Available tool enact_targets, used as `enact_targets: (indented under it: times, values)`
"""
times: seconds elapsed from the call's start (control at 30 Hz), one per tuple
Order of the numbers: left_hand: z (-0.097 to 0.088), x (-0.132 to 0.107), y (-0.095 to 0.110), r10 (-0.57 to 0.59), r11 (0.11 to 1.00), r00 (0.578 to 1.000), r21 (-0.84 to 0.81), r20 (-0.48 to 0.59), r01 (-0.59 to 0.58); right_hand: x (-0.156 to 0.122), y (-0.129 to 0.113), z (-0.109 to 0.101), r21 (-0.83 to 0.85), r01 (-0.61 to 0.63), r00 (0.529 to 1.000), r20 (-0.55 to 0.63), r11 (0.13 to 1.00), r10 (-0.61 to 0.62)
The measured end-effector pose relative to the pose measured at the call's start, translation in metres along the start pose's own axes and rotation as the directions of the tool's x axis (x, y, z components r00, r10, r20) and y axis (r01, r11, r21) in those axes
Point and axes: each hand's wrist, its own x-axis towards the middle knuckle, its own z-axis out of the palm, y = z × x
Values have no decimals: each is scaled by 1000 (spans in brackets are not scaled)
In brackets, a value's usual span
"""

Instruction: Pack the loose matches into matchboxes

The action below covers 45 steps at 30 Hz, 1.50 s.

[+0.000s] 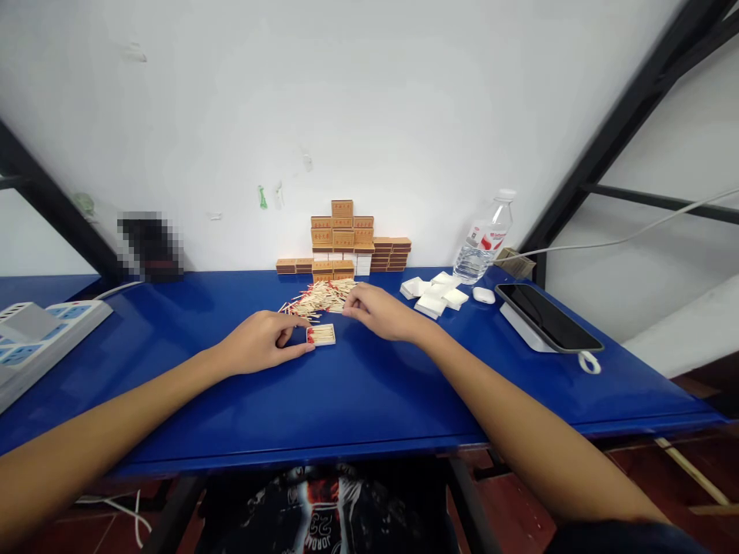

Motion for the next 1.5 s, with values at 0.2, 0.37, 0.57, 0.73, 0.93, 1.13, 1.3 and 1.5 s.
enact_targets:
  times: [0.2, 0.37, 0.57, 0.73, 0.93, 1.13, 1.3, 1.5]
  values:
    - [1, 0, -1, 7, 1000, 1000, -24, -11, -7, -1, -24, 13, 29, 55, 993, 103, 998, -57]
    - [0, 0, 0, 23, 999, 1000, -38, 9, -23, -2, -27, 16, 20, 60, 993, 97, 998, -62]
    - [-1, 0, 0, 41, 998, 999, -39, 18, -41, -3, -25, 19, 34, 93, 985, 143, 995, -97]
    - [0, -1, -1, 47, 998, 999, -52, -10, -47, -3, -27, 13, 22, 117, 990, 72, 993, -118]
    - [1, -3, 5, 23, 996, 991, -77, -130, -33, 2, -17, 2, -44, 10, 988, -153, 999, -16]
    - [3, -4, 2, -5, 999, 1000, -51, -11, 5, 9, 16, -26, -73, -203, 939, -297, 976, 173]
    - [3, -4, 1, -42, 998, 999, -44, -8, 41, 12, 53, -88, 34, -423, 800, -456, 906, 391]
    - [2, -3, 1, -54, 998, 997, -48, -63, 51, 25, 83, -118, 80, -659, 646, -450, 748, 617]
